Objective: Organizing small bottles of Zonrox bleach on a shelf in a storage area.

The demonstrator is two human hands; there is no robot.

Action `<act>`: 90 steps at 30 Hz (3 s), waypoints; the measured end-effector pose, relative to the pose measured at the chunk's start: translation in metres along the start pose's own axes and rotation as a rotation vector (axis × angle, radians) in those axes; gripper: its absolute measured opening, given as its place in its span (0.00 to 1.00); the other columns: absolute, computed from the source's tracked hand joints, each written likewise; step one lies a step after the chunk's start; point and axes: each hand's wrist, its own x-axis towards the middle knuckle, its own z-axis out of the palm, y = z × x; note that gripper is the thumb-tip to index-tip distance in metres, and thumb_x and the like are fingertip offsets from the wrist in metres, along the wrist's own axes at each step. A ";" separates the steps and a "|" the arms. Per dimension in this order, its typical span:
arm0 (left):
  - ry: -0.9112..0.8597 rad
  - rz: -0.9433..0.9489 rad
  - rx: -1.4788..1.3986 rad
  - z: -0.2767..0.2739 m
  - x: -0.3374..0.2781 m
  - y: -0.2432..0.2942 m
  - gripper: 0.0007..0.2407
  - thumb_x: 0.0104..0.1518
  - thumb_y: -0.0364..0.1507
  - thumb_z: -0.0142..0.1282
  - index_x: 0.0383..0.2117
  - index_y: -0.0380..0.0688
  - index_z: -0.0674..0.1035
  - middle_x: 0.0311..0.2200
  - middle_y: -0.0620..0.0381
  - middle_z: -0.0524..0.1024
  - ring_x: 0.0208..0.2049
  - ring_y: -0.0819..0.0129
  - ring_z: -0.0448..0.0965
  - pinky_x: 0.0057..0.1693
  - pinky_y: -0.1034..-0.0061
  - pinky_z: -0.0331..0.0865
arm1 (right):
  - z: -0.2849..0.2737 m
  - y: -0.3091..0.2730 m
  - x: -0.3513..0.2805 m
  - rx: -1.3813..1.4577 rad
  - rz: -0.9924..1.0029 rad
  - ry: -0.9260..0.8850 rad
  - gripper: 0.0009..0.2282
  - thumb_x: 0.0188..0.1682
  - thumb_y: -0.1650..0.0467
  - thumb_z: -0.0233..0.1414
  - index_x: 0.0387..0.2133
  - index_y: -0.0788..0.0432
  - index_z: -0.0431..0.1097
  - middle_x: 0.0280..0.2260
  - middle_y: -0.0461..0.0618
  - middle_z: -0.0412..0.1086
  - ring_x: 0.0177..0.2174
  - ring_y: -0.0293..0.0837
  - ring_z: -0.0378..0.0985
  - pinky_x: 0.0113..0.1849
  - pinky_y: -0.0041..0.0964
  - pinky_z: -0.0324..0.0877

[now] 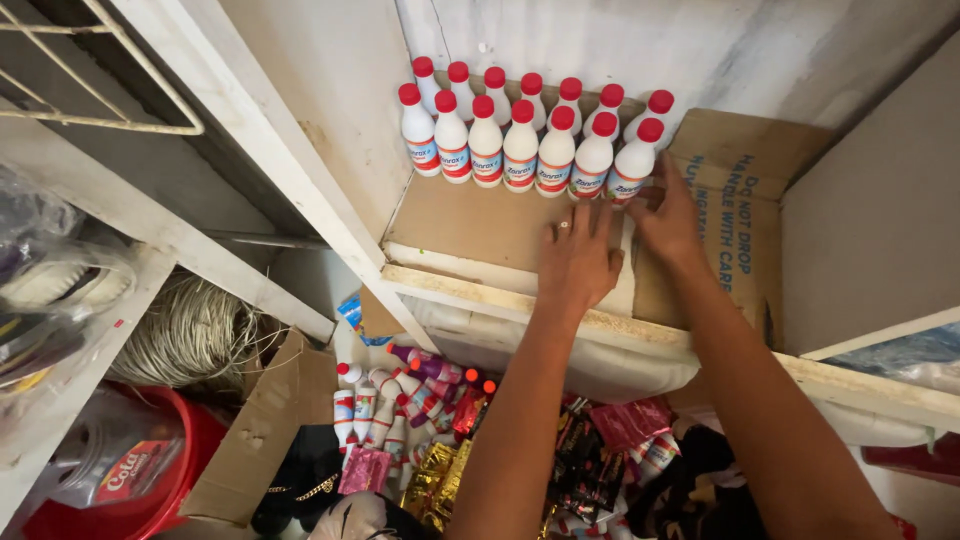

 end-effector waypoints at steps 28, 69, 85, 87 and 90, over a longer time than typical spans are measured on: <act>0.023 -0.033 -0.009 0.012 0.006 -0.004 0.37 0.56 0.45 0.50 0.72 0.45 0.53 0.71 0.50 0.51 0.72 0.51 0.53 0.71 0.48 0.51 | -0.011 0.005 0.008 0.078 0.097 -0.196 0.38 0.47 0.76 0.62 0.71 0.60 0.48 0.58 0.65 0.65 0.47 0.56 0.75 0.47 0.45 0.69; 0.610 0.109 -0.469 0.001 -0.287 -0.032 0.20 0.52 0.19 0.55 0.54 0.43 0.78 0.53 0.51 0.74 0.49 0.54 0.77 0.58 0.61 0.67 | -0.034 -0.004 -0.044 -0.345 -0.144 -0.062 0.25 0.51 0.73 0.57 0.61 0.75 0.63 0.54 0.77 0.67 0.50 0.72 0.68 0.50 0.59 0.63; 0.124 -0.694 -0.127 0.248 -0.423 -0.190 0.23 0.48 0.33 0.60 0.54 0.46 0.77 0.58 0.44 0.68 0.53 0.42 0.70 0.54 0.50 0.68 | 0.157 -0.007 -0.385 0.017 -0.156 -0.862 0.26 0.41 0.75 0.53 0.58 0.58 0.66 0.58 0.56 0.68 0.55 0.56 0.71 0.54 0.46 0.66; 0.066 -0.751 -0.058 0.251 -0.417 -0.202 0.25 0.47 0.39 0.62 0.54 0.50 0.77 0.63 0.47 0.64 0.58 0.42 0.67 0.56 0.47 0.65 | 0.159 0.022 -0.418 -0.116 -0.096 -0.982 0.27 0.44 0.71 0.54 0.61 0.52 0.64 0.62 0.53 0.64 0.57 0.56 0.67 0.55 0.46 0.64; 0.128 -0.939 -0.214 0.249 -0.401 -0.218 0.23 0.54 0.33 0.59 0.58 0.47 0.73 0.62 0.38 0.67 0.58 0.36 0.69 0.56 0.43 0.67 | 0.165 0.054 -0.444 -0.245 -0.204 -0.992 0.28 0.37 0.72 0.57 0.57 0.51 0.67 0.54 0.52 0.69 0.45 0.57 0.75 0.43 0.47 0.71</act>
